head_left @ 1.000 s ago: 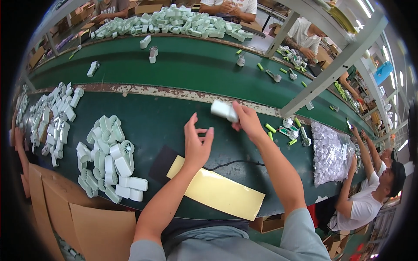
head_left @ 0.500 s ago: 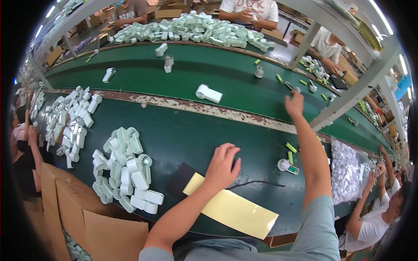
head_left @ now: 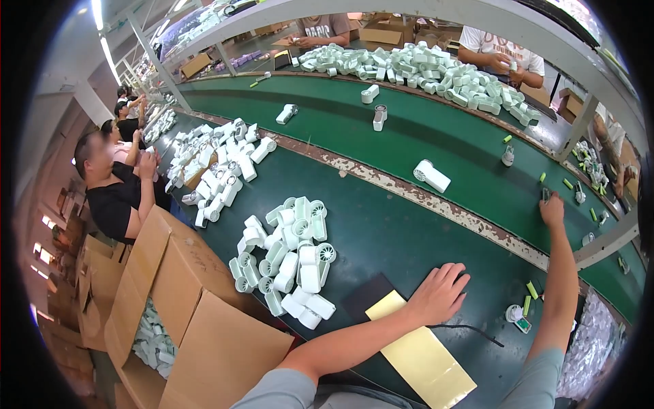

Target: The person assembles small handheld fans by hand, connecting plastic housings, fan blades, motors, and other plastic components.

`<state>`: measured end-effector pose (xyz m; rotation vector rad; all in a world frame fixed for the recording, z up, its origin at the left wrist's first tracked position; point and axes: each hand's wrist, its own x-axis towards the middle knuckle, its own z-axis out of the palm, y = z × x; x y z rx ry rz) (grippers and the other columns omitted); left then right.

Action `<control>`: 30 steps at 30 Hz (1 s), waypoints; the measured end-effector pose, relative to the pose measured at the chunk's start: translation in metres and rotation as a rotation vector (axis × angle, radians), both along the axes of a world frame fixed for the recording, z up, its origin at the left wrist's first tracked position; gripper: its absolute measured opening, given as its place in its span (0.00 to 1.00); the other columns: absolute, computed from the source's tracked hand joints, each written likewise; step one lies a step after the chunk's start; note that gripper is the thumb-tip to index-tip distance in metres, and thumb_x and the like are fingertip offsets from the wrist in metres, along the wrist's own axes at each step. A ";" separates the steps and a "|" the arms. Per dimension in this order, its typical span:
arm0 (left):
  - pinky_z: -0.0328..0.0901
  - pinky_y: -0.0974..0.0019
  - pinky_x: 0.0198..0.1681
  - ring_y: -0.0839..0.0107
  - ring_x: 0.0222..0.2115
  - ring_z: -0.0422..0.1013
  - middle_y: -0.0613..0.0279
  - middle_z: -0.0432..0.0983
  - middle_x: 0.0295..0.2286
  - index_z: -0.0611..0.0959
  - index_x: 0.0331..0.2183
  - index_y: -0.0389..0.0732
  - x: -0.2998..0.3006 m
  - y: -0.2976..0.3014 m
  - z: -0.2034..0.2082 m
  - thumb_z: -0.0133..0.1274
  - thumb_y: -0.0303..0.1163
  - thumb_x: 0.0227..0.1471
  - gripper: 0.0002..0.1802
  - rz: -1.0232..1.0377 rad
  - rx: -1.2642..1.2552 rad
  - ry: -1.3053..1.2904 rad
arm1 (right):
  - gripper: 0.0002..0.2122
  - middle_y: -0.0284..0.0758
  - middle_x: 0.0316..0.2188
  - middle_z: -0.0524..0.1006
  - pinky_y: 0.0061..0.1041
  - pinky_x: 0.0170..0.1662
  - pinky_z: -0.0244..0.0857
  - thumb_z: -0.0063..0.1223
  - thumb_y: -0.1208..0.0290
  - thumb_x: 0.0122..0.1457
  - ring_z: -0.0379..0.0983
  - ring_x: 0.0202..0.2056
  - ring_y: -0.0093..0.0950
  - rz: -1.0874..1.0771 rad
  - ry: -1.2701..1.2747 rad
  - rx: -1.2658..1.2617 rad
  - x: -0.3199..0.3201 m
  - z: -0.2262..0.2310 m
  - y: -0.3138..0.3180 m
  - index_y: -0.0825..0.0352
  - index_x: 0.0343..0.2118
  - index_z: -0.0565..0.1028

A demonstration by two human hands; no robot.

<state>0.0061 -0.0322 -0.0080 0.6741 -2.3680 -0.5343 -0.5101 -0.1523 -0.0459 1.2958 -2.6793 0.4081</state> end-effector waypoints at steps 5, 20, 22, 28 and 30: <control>0.65 0.54 0.51 0.52 0.50 0.68 0.51 0.71 0.48 0.78 0.48 0.36 -0.003 -0.003 -0.003 0.58 0.32 0.55 0.19 -0.021 -0.009 0.090 | 0.29 0.57 0.39 0.79 0.47 0.50 0.70 0.66 0.64 0.53 0.76 0.46 0.55 0.156 0.009 -0.179 0.083 0.024 0.075 0.76 0.54 0.69; 0.70 0.58 0.46 0.58 0.41 0.76 0.53 0.79 0.39 0.82 0.45 0.37 0.029 -0.063 0.073 0.58 0.32 0.55 0.16 0.165 0.025 0.250 | 0.16 0.36 0.41 0.75 0.24 0.41 0.67 0.61 0.82 0.56 0.73 0.38 0.27 0.457 -0.774 -0.592 0.384 0.085 0.276 0.67 0.48 0.76; 0.69 0.53 0.52 0.53 0.48 0.75 0.52 0.80 0.43 0.82 0.48 0.39 0.065 -0.096 0.094 0.59 0.39 0.54 0.21 0.282 -0.119 -0.052 | 0.18 0.32 0.39 0.75 0.21 0.40 0.66 0.59 0.81 0.57 0.71 0.37 0.20 0.490 -0.980 -0.593 0.385 0.084 0.280 0.67 0.52 0.74; 0.69 0.48 0.55 0.46 0.53 0.72 0.48 0.78 0.51 0.76 0.52 0.41 0.213 -0.186 0.112 0.60 0.55 0.52 0.34 0.694 -0.072 -1.090 | 0.16 0.31 0.40 0.73 0.19 0.41 0.62 0.53 0.75 0.67 0.66 0.38 0.19 0.518 -1.068 -0.706 0.374 0.087 0.293 0.68 0.56 0.72; 0.67 0.49 0.59 0.47 0.54 0.73 0.47 0.76 0.53 0.78 0.56 0.43 0.263 -0.205 0.098 0.62 0.56 0.49 0.38 0.694 0.119 -1.096 | 0.17 0.37 0.42 0.75 0.24 0.44 0.67 0.55 0.73 0.65 0.72 0.40 0.26 0.524 -0.985 -0.709 0.379 0.089 0.290 0.69 0.56 0.73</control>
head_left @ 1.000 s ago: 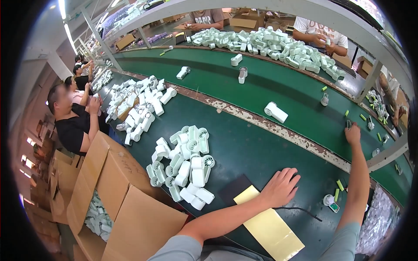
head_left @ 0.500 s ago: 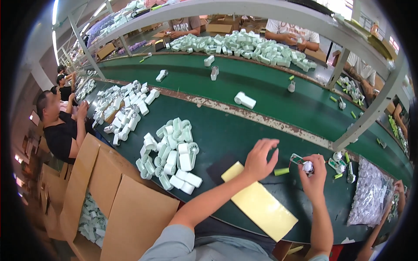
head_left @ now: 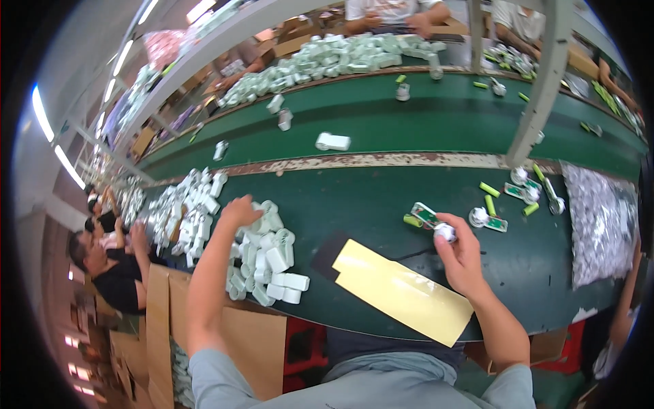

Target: The person assembles small handheld fans by hand, connecting plastic housings, fan blades, motors, and other plastic components.

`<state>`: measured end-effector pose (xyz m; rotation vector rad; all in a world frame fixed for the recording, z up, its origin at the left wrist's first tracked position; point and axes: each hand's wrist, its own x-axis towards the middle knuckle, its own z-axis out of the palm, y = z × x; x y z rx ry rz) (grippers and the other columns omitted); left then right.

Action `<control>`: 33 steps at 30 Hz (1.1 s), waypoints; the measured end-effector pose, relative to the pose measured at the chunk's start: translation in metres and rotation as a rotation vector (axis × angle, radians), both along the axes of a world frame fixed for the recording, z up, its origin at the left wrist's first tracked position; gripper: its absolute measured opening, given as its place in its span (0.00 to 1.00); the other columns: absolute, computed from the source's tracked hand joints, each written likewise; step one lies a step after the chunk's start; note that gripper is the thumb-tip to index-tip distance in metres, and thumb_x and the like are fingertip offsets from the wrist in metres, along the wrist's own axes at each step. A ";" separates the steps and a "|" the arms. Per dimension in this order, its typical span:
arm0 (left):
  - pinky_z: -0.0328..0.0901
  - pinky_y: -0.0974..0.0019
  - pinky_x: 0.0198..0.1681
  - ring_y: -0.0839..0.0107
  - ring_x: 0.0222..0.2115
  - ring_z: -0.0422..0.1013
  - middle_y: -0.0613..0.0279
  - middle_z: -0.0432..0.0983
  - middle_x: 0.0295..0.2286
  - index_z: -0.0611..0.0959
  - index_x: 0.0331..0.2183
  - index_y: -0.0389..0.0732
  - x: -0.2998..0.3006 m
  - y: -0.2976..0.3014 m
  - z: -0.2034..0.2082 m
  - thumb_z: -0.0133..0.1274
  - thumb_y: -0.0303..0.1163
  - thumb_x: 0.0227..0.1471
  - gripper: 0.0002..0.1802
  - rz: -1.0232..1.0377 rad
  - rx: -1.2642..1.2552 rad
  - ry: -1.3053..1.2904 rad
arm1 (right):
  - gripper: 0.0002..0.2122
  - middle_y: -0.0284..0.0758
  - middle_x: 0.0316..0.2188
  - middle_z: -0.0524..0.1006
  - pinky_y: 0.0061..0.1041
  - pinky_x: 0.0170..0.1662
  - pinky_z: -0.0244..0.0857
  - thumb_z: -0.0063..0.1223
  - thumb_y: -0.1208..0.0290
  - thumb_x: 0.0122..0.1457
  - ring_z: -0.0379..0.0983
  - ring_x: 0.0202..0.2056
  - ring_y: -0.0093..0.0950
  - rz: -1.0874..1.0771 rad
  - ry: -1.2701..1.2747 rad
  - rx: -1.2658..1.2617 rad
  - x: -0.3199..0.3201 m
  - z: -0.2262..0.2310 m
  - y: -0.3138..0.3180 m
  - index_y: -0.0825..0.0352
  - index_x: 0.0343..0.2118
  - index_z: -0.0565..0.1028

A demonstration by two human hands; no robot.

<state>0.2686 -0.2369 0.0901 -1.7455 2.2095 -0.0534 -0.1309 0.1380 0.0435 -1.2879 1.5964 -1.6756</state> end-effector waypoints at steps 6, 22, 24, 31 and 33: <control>0.70 0.50 0.55 0.49 0.51 0.74 0.50 0.80 0.48 0.84 0.48 0.45 -0.019 0.001 0.009 0.71 0.36 0.40 0.29 -0.236 -0.150 0.366 | 0.23 0.40 0.47 0.78 0.26 0.51 0.70 0.59 0.75 0.63 0.77 0.45 0.27 -0.004 -0.024 -0.043 -0.001 -0.013 0.003 0.69 0.61 0.69; 0.63 0.73 0.23 0.74 0.25 0.73 0.60 0.77 0.31 0.77 0.51 0.42 -0.261 0.184 -0.060 0.43 0.35 0.66 0.16 0.283 1.366 1.877 | 0.27 0.48 0.57 0.75 0.32 0.60 0.63 0.59 0.81 0.60 0.74 0.54 0.32 0.163 -0.035 -0.253 0.000 0.018 -0.028 0.71 0.63 0.65; 0.57 0.74 0.21 0.75 0.23 0.70 0.60 0.77 0.31 0.79 0.48 0.41 -0.259 0.180 -0.087 0.42 0.40 0.68 0.17 0.253 1.642 1.783 | 0.26 0.50 0.56 0.75 0.31 0.58 0.64 0.59 0.80 0.60 0.74 0.54 0.33 0.095 0.041 -0.301 -0.004 0.004 -0.034 0.71 0.62 0.65; 0.50 0.75 0.17 0.78 0.19 0.66 0.60 0.76 0.26 0.79 0.50 0.39 -0.252 0.180 -0.102 0.40 0.57 0.69 0.30 0.222 1.840 1.711 | 0.26 0.55 0.53 0.76 0.33 0.56 0.65 0.59 0.80 0.58 0.75 0.50 0.38 -0.052 0.279 -0.302 -0.017 -0.021 -0.033 0.72 0.60 0.66; 0.52 0.76 0.18 0.79 0.19 0.66 0.61 0.75 0.25 0.78 0.53 0.39 -0.249 0.178 -0.097 0.35 0.65 0.68 0.38 0.216 1.774 1.673 | 0.25 0.56 0.51 0.77 0.34 0.53 0.66 0.60 0.79 0.57 0.75 0.47 0.38 -0.107 0.331 -0.331 -0.018 -0.025 -0.032 0.73 0.58 0.67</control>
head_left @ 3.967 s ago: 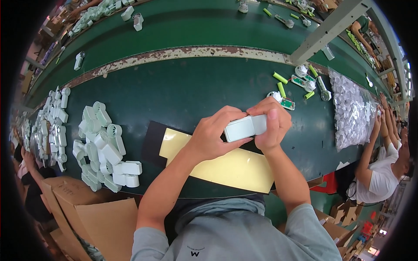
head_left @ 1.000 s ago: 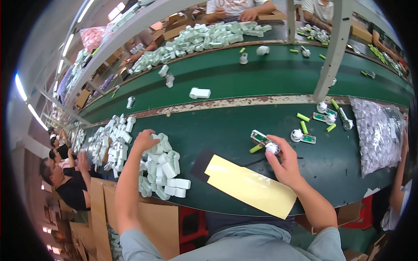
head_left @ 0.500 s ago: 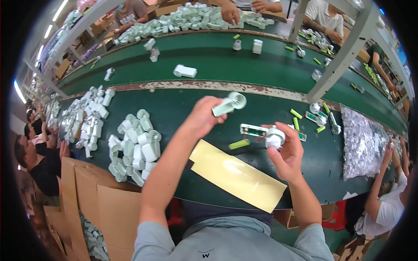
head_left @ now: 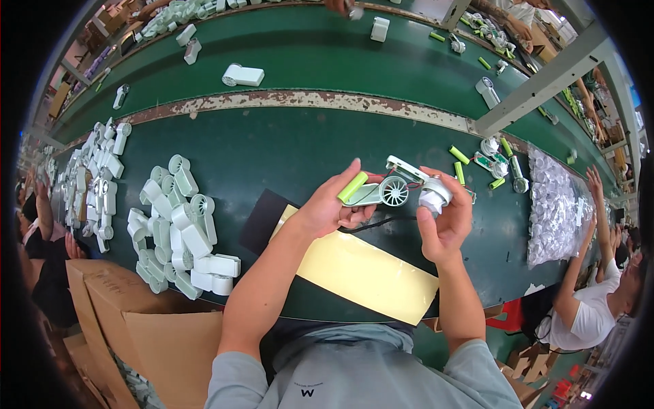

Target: The person assembles small handheld fans by hand, connecting plastic housings, fan blades, motors, and other plastic components.

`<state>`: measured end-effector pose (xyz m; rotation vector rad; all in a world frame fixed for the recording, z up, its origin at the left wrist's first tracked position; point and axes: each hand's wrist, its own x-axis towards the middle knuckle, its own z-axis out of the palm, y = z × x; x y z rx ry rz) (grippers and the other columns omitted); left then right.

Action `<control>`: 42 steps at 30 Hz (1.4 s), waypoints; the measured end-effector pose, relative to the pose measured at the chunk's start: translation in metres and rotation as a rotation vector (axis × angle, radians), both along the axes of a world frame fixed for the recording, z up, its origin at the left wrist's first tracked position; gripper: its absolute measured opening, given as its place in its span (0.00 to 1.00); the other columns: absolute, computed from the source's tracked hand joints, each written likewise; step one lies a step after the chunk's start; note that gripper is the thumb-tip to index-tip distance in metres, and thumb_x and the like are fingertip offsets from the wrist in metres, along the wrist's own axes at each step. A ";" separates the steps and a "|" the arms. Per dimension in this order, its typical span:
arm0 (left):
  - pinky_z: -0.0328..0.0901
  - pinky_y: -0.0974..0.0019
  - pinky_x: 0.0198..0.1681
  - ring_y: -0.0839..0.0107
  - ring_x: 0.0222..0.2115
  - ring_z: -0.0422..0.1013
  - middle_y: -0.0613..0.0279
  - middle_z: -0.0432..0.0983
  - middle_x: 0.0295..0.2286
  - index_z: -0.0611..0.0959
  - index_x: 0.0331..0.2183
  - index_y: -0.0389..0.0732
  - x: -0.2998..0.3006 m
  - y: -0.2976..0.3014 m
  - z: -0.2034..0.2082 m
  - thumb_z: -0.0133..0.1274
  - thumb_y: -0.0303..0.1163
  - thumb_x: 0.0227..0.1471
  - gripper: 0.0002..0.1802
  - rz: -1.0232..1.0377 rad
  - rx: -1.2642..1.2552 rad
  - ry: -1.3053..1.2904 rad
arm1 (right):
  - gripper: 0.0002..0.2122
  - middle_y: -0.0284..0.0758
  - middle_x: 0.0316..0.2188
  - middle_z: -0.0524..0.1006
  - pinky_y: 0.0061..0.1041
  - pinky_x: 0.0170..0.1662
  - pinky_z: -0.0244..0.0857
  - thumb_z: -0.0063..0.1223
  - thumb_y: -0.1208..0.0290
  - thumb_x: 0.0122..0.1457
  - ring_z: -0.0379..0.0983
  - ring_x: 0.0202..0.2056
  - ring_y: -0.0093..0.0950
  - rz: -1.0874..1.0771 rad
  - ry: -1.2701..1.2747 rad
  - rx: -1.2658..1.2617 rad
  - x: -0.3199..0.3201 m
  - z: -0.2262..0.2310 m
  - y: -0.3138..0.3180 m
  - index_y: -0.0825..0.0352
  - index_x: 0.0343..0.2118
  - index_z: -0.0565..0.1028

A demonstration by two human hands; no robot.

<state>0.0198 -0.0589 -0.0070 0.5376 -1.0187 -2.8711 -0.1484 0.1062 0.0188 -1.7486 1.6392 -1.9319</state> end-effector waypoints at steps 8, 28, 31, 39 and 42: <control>0.51 0.75 0.18 0.77 0.19 0.64 0.63 0.73 0.27 0.79 0.50 0.42 -0.003 0.006 0.008 0.34 0.59 0.70 0.32 0.092 0.008 -0.048 | 0.26 0.56 0.47 0.80 0.34 0.49 0.67 0.61 0.78 0.51 0.77 0.42 0.41 -0.036 0.173 -0.060 -0.005 0.002 0.004 0.73 0.56 0.69; 0.50 0.78 0.19 0.85 0.17 0.56 0.69 0.67 0.23 0.74 0.59 0.38 0.000 0.017 0.015 0.42 0.44 0.72 0.25 -0.005 -0.524 -0.011 | 0.26 0.53 0.47 0.79 0.35 0.49 0.69 0.61 0.80 0.48 0.76 0.45 0.42 -0.216 0.272 -0.060 -0.007 0.005 0.004 0.73 0.54 0.72; 0.49 0.77 0.19 0.85 0.18 0.55 0.72 0.66 0.22 0.73 0.61 0.39 0.002 0.017 0.016 0.41 0.44 0.72 0.26 -0.029 -0.498 -0.040 | 0.25 0.52 0.47 0.78 0.35 0.49 0.70 0.60 0.79 0.49 0.76 0.45 0.42 -0.225 0.315 -0.058 -0.007 0.006 0.004 0.74 0.54 0.73; 0.53 0.76 0.21 0.86 0.20 0.57 0.74 0.66 0.22 0.73 0.63 0.38 0.002 0.020 0.017 0.50 0.39 0.68 0.26 -0.070 -0.606 -0.029 | 0.25 0.52 0.52 0.75 0.35 0.52 0.69 0.56 0.77 0.56 0.74 0.49 0.42 -0.254 0.290 -0.020 -0.008 0.004 0.006 0.74 0.59 0.71; 0.54 0.76 0.21 0.86 0.19 0.58 0.74 0.67 0.21 0.74 0.62 0.38 0.004 0.017 0.025 0.50 0.38 0.68 0.26 -0.143 -0.576 -0.028 | 0.23 0.53 0.60 0.66 0.34 0.58 0.66 0.48 0.76 0.66 0.69 0.57 0.40 -0.198 0.196 -0.002 -0.012 -0.005 0.005 0.75 0.63 0.66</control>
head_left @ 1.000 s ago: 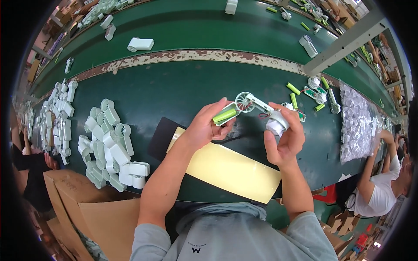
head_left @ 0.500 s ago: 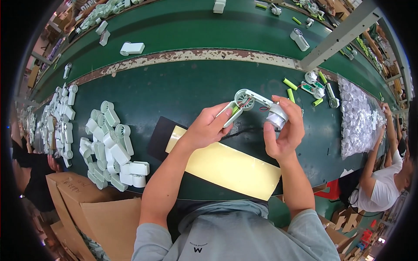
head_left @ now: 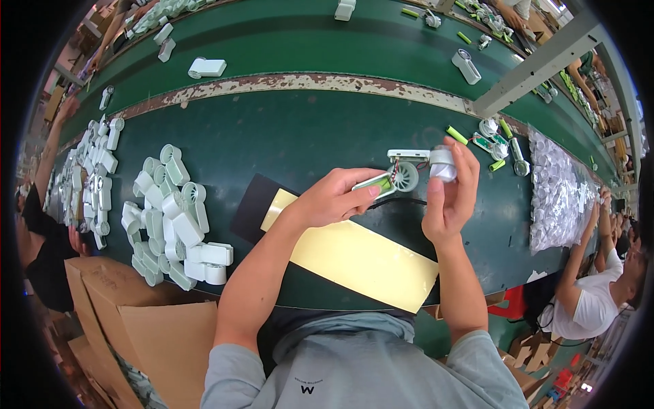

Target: The person assembles small handheld fans by hand, connecting plastic housings, fan blades, motors, and other plastic components.

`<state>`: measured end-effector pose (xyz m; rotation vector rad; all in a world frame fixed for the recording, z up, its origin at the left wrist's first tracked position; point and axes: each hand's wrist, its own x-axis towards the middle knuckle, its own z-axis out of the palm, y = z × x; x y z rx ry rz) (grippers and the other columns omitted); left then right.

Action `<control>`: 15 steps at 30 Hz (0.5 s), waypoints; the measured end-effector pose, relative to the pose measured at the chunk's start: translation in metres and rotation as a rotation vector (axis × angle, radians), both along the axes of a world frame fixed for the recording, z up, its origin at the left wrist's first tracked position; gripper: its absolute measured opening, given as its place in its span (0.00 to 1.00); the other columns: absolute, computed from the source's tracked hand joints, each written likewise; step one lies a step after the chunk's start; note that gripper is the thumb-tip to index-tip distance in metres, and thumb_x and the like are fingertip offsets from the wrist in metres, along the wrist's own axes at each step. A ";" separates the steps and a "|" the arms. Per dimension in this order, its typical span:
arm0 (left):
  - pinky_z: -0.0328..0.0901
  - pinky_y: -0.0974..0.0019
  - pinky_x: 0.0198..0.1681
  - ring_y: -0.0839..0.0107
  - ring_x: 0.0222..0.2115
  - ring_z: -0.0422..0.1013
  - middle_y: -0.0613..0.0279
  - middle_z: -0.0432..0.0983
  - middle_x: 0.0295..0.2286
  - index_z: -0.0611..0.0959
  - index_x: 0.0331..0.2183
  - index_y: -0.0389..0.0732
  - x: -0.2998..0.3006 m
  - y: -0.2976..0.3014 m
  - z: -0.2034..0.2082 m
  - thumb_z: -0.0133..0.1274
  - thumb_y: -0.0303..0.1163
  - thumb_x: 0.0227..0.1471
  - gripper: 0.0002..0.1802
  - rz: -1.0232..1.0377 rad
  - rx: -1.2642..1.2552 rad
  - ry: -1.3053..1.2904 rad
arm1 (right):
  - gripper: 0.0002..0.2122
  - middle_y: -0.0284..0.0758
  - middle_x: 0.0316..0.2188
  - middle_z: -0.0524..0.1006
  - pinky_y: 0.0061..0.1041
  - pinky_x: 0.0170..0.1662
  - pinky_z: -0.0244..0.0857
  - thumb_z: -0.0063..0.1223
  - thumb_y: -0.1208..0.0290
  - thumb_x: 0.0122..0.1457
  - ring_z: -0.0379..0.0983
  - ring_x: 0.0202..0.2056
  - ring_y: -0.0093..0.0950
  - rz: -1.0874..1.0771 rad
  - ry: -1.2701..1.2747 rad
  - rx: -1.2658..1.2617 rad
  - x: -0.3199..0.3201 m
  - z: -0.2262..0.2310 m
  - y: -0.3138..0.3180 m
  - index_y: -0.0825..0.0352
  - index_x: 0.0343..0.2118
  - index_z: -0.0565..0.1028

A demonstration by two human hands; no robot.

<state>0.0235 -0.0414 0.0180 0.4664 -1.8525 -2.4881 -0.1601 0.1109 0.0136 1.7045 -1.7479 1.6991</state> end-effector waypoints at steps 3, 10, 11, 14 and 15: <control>0.55 0.77 0.21 0.86 0.19 0.61 0.71 0.73 0.23 0.75 0.61 0.39 0.001 0.001 -0.005 0.51 0.38 0.67 0.25 -0.028 -0.014 0.026 | 0.21 0.50 0.61 0.67 0.34 0.57 0.67 0.49 0.76 0.67 0.68 0.59 0.39 0.033 -0.087 0.039 0.007 0.001 -0.009 0.72 0.63 0.68; 0.59 0.73 0.17 0.79 0.14 0.65 0.60 0.77 0.27 0.78 0.45 0.37 0.005 -0.036 -0.022 0.48 0.37 0.69 0.13 0.375 0.303 0.362 | 0.13 0.46 0.51 0.75 0.35 0.50 0.70 0.53 0.79 0.62 0.75 0.49 0.38 -0.122 -0.022 0.122 0.023 0.008 -0.005 0.72 0.50 0.76; 0.61 0.71 0.19 0.77 0.18 0.67 0.58 0.77 0.29 0.77 0.46 0.37 0.005 -0.048 -0.025 0.48 0.37 0.69 0.14 0.564 0.393 0.398 | 0.10 0.45 0.47 0.77 0.35 0.48 0.70 0.54 0.80 0.61 0.76 0.45 0.37 -0.050 -0.018 0.211 0.030 0.011 0.000 0.72 0.45 0.78; 0.68 0.71 0.26 0.79 0.22 0.68 0.57 0.80 0.31 0.78 0.44 0.36 0.028 -0.085 -0.029 0.45 0.36 0.71 0.13 0.845 0.118 0.429 | 0.07 0.42 0.39 0.76 0.36 0.44 0.71 0.61 0.78 0.57 0.75 0.41 0.40 0.292 0.072 0.517 0.092 0.025 -0.018 0.68 0.39 0.79; 0.67 0.70 0.26 0.79 0.22 0.68 0.56 0.80 0.31 0.78 0.44 0.35 0.035 -0.094 -0.036 0.45 0.37 0.71 0.14 0.938 0.057 0.426 | 0.08 0.42 0.39 0.75 0.35 0.44 0.71 0.61 0.78 0.57 0.75 0.41 0.41 0.351 0.079 0.537 0.110 0.019 -0.026 0.68 0.40 0.79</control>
